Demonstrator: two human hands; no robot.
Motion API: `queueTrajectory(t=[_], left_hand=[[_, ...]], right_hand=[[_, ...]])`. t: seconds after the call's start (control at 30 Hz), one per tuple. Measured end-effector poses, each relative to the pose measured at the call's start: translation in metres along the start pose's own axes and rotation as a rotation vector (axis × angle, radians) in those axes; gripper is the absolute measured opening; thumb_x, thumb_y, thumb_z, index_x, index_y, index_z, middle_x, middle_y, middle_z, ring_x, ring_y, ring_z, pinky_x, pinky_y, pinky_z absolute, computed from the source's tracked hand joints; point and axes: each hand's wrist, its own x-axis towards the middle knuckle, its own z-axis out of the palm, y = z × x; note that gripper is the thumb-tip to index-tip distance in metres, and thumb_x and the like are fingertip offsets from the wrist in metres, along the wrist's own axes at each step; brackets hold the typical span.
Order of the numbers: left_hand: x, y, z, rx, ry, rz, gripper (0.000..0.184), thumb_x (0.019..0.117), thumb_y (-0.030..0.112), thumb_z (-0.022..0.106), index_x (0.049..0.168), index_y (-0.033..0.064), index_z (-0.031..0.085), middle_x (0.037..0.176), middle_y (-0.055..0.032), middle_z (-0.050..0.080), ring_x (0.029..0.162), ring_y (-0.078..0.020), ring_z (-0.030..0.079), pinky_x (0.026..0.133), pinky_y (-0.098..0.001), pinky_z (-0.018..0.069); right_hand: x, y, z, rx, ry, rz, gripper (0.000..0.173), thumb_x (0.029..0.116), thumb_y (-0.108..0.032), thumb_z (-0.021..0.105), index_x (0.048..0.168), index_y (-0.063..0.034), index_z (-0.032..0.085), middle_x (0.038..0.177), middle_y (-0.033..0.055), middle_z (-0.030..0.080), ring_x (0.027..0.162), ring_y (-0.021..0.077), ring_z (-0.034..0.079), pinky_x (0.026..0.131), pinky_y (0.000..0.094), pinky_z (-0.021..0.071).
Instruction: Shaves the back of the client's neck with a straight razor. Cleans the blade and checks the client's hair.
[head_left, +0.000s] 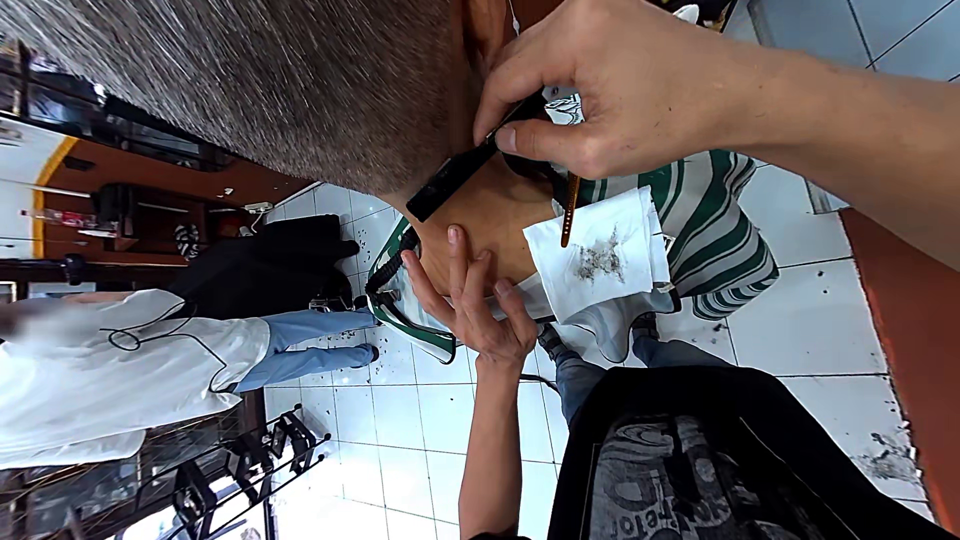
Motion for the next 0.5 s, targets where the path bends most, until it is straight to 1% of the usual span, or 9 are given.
queueTrajectory(t=[0.1, 0.2, 0.23, 0.27, 0.3, 0.33, 0.43, 0.47, 0.5], left_hand=[[0.000, 0.000, 0.001, -0.001, 0.008, 0.002, 0.031, 0.1063, 0.030, 0.036, 0.118, 0.0134, 0.059, 0.153, -0.0099, 0.052, 0.155, -0.0318, 0.024, 0.126, -0.0494, 0.0151], [0.000, 0.000, 0.001, -0.008, 0.002, 0.003, 0.031, 0.1063, 0.030, 0.036, 0.117, 0.0130, 0.059, 0.152, -0.0100, 0.053, 0.155, -0.0313, 0.024, 0.126, -0.0484, 0.0155], [0.000, 0.000, 0.000, -0.008, 0.000, 0.003, 0.031, 0.1066, 0.030, 0.036, 0.118, 0.0131, 0.059, 0.152, -0.0098, 0.053, 0.155, -0.0309, 0.024, 0.126, -0.0483, 0.0153], [-0.001, 0.000, 0.000, -0.012, 0.001, 0.005, 0.032, 0.1067, 0.030, 0.037, 0.120, 0.0129, 0.060, 0.150, -0.0092, 0.055, 0.155, -0.0308, 0.025, 0.126, -0.0489, 0.0151], [-0.001, 0.000, 0.000, -0.021, 0.005, 0.007, 0.033, 0.1066, 0.030, 0.037, 0.122, 0.0126, 0.061, 0.146, -0.0083, 0.057, 0.154, -0.0308, 0.026, 0.126, -0.0496, 0.0145], [-0.002, -0.001, 0.000, -0.036, 0.014, 0.007, 0.033, 0.1067, 0.030, 0.038, 0.123, 0.0129, 0.061, 0.144, -0.0071, 0.059, 0.154, -0.0305, 0.027, 0.126, -0.0503, 0.0143], [0.000, -0.002, -0.004, -0.084, -0.003, 0.010, 0.028, 0.1072, 0.028, 0.038, 0.122, 0.0166, 0.059, 0.153, -0.0039, 0.052, 0.155, -0.0288, 0.025, 0.127, -0.0505, 0.0155], [0.000, -0.003, -0.005, -0.094, -0.008, 0.010, 0.027, 0.1076, 0.027, 0.038, 0.122, 0.0174, 0.059, 0.155, -0.0028, 0.050, 0.155, -0.0280, 0.025, 0.127, -0.0504, 0.0161], [0.000, -0.004, -0.008, -0.097, -0.016, 0.008, 0.026, 0.1080, 0.027, 0.038, 0.122, 0.0178, 0.058, 0.156, -0.0022, 0.049, 0.155, -0.0272, 0.024, 0.127, -0.0498, 0.0167]], right_hand=[[-0.001, 0.002, 0.002, -0.009, -0.012, 0.015, 0.029, 0.0989, -0.022, 0.050, 0.109, -0.0125, 0.075, 0.102, 0.0012, 0.073, 0.097, 0.0042, 0.066, 0.084, 0.0243, 0.0524], [-0.003, -0.002, -0.001, -0.002, -0.025, -0.002, 0.029, 0.0994, -0.021, 0.049, 0.110, -0.0119, 0.075, 0.104, 0.0016, 0.073, 0.099, 0.0044, 0.066, 0.085, 0.0244, 0.0531], [-0.006, -0.005, -0.001, -0.004, -0.033, -0.019, 0.029, 0.0991, -0.021, 0.049, 0.109, -0.0118, 0.075, 0.102, 0.0010, 0.073, 0.097, 0.0044, 0.066, 0.083, 0.0245, 0.0534], [-0.011, -0.010, -0.002, -0.007, -0.036, -0.042, 0.029, 0.0982, -0.020, 0.049, 0.107, -0.0111, 0.075, 0.097, 0.0005, 0.072, 0.092, 0.0050, 0.066, 0.079, 0.0254, 0.0535], [-0.019, -0.017, -0.001, -0.001, -0.040, -0.061, 0.028, 0.0973, -0.018, 0.049, 0.104, -0.0098, 0.075, 0.091, 0.0004, 0.070, 0.084, 0.0060, 0.064, 0.073, 0.0264, 0.0518], [-0.029, -0.027, -0.001, 0.000, -0.042, -0.061, 0.028, 0.0967, -0.017, 0.049, 0.103, -0.0099, 0.075, 0.087, -0.0012, 0.068, 0.077, 0.0049, 0.061, 0.067, 0.0253, 0.0506], [-0.073, -0.061, -0.002, -0.033, 0.015, 0.056, 0.024, 0.0967, -0.017, 0.051, 0.109, -0.0112, 0.071, 0.080, -0.0070, 0.062, 0.064, -0.0011, 0.053, 0.054, 0.0179, 0.0444], [-0.091, -0.071, 0.002, -0.043, 0.065, 0.101, 0.022, 0.0958, -0.017, 0.055, 0.109, -0.0101, 0.070, 0.078, -0.0069, 0.061, 0.061, -0.0017, 0.052, 0.051, 0.0157, 0.0441], [-0.109, -0.079, 0.008, -0.055, 0.104, 0.150, 0.019, 0.0951, -0.020, 0.058, 0.108, -0.0114, 0.069, 0.079, -0.0070, 0.061, 0.062, -0.0032, 0.053, 0.051, 0.0130, 0.0447]])
